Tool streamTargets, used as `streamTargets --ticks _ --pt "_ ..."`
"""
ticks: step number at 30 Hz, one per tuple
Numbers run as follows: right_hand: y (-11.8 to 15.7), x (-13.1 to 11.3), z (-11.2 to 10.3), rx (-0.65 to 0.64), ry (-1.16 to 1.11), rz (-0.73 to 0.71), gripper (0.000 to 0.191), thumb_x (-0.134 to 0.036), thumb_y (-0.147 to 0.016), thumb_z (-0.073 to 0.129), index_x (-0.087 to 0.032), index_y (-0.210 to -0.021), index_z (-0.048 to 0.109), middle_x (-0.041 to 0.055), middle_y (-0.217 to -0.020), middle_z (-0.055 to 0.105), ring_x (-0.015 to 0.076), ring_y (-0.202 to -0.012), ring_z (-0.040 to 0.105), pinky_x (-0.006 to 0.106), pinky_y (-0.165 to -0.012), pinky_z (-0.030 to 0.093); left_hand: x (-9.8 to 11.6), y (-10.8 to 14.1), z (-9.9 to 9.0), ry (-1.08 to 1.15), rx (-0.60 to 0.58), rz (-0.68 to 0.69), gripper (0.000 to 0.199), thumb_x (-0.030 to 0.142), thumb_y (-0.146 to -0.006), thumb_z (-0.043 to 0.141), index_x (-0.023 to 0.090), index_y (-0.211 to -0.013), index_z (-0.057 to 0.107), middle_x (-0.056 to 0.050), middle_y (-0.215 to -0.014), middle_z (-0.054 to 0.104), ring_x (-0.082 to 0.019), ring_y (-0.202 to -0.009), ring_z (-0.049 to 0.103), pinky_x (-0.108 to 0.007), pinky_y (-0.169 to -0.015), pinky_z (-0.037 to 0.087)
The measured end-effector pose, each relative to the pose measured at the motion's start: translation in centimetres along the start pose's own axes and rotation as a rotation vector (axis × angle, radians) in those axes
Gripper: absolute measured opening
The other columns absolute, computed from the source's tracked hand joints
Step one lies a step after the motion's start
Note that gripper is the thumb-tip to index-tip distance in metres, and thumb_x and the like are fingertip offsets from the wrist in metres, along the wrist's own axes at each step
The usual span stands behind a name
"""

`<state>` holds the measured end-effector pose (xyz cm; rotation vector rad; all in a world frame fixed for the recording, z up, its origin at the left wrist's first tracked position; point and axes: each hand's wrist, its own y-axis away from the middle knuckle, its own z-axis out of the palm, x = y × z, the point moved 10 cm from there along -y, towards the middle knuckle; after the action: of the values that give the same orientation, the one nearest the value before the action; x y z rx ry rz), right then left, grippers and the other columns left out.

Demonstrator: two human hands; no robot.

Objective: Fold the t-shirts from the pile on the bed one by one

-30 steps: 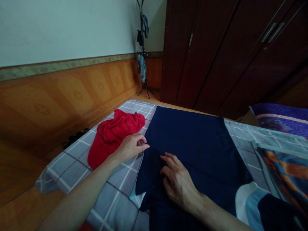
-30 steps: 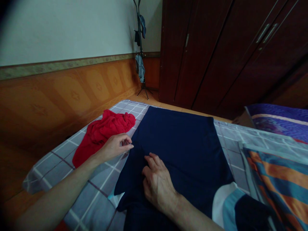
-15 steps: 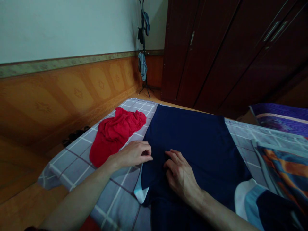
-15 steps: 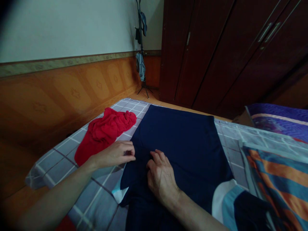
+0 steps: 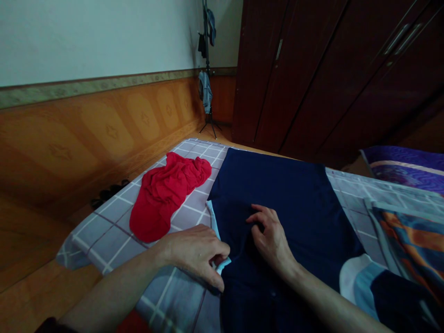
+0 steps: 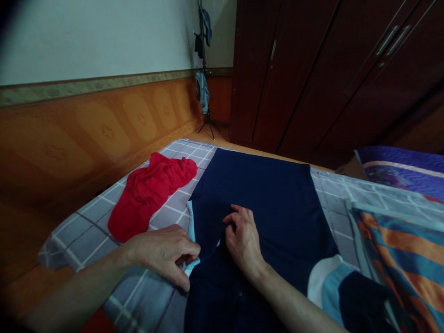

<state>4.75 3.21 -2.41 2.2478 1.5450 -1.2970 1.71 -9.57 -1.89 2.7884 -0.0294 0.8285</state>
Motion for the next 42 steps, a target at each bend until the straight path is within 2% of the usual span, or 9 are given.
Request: streamTargets --ticks 5,9,14,18,22,32,35,38,42 --pt "-0.2 1.5 -0.5 0.061 -0.112 0.088 0.022 -0.014 -0.070 0.042 -0.020 -0.075 0.063 0.0118 -0.109 0.060 0.0262 -0.106 0.053 0.049 -0.094 0.039 0.9 -0.2 0.9 -0.086 -0.016 0.012 0.018 0.023 -0.072 0.068 0.024 -0.086 0.056 0.006 -0.059 0.058 -0.014 -0.057 0.057 -0.024 -0.051 0.030" --pt "-0.2 1.8 -0.7 0.092 -0.152 0.087 0.022 -0.015 -0.069 0.043 -0.020 -0.074 0.063 0.0125 -0.110 0.060 0.0269 -0.108 0.053 0.050 -0.095 0.038 1.4 -0.1 1.0 -0.138 -0.036 0.023 0.024 0.029 -0.072 0.070 0.025 -0.090 0.054 0.007 -0.059 0.057 -0.014 -0.058 0.058 -0.023 -0.053 0.033" --pt "-0.1 0.8 -0.9 0.096 -0.199 0.055 0.019 -0.017 -0.072 0.046 -0.020 -0.077 0.064 0.0113 -0.113 0.060 0.0261 -0.108 0.053 0.049 -0.095 0.038 1.6 -0.4 -0.4 -0.173 0.144 -0.060 0.043 0.050 -0.070 0.070 0.022 -0.096 0.050 0.003 -0.081 0.062 -0.018 -0.075 0.061 -0.027 -0.067 0.043" --pt "-0.1 0.4 -0.8 0.087 -0.244 0.051 0.016 -0.019 -0.073 0.050 -0.021 -0.081 0.063 0.0104 -0.115 0.059 0.0255 -0.110 0.053 0.048 -0.096 0.039 1.9 -0.7 -0.5 -0.281 0.223 -0.137 0.029 0.034 -0.081 0.060 0.019 -0.102 0.047 -0.004 -0.098 0.058 -0.022 -0.091 0.056 -0.035 -0.081 0.046" --pt "-0.2 0.7 -1.1 0.111 -0.235 0.059 0.015 -0.019 -0.072 0.051 -0.021 -0.079 0.064 0.0106 -0.114 0.060 0.0257 -0.109 0.054 0.047 -0.095 0.039 2.3 -0.3 -0.3 -0.281 0.180 -0.160 0.035 0.005 -0.078 0.044 0.019 -0.110 0.043 -0.005 -0.103 0.053 -0.020 -0.094 0.054 -0.033 -0.085 0.046" --pt "-0.4 2.2 -1.2 0.148 -0.157 0.093 0.015 -0.015 -0.070 0.048 -0.021 -0.071 0.062 0.0103 -0.111 0.061 0.0273 -0.107 0.054 0.051 -0.094 0.039 3.1 0.5 1.2 -0.259 0.011 -0.039 0.033 0.004 -0.075 0.047 0.020 -0.104 0.046 -0.004 -0.103 0.054 -0.018 -0.084 0.057 -0.030 -0.073 0.046" --pt "-0.3 0.8 -1.9 0.176 -0.107 -0.010 0.019 -0.010 -0.070 0.045 -0.021 -0.073 0.061 0.0102 -0.112 0.060 0.0264 -0.108 0.052 0.051 -0.092 0.040 3.3 0.4 1.9 -0.248 -0.064 0.030 0.026 0.012 -0.079 0.051 0.022 -0.103 0.051 -0.001 -0.094 0.058 -0.018 -0.079 0.060 -0.029 -0.067 0.045" --pt "0.3 -2.6 -2.4 0.163 -0.102 -0.224 0.025 -0.006 -0.072 0.043 -0.020 -0.081 0.061 0.0100 -0.119 0.056 0.0242 -0.111 0.050 0.046 -0.091 0.043 3.2 0.1 1.7 -0.198 -0.062 0.055 0.027 0.016 -0.081 0.054 0.025 -0.106 0.053 0.001 -0.094 0.060 -0.017 -0.078 0.061 -0.027 -0.065 0.045" --pt "1.9 -5.9 0.4 -0.110 0.001 -0.427 0.030 -0.003 -0.071 0.043 -0.018 -0.087 0.063 0.0107 -0.120 0.057 0.0246 -0.115 0.047 0.043 -0.092 0.044 2.4 -0.4 1.2 -0.172 -0.011 0.022 0.018 0.020 -0.083 0.057 0.023 -0.101 0.056 0.000 -0.093 0.062 -0.017 -0.083 0.062 -0.026 -0.070 0.045"
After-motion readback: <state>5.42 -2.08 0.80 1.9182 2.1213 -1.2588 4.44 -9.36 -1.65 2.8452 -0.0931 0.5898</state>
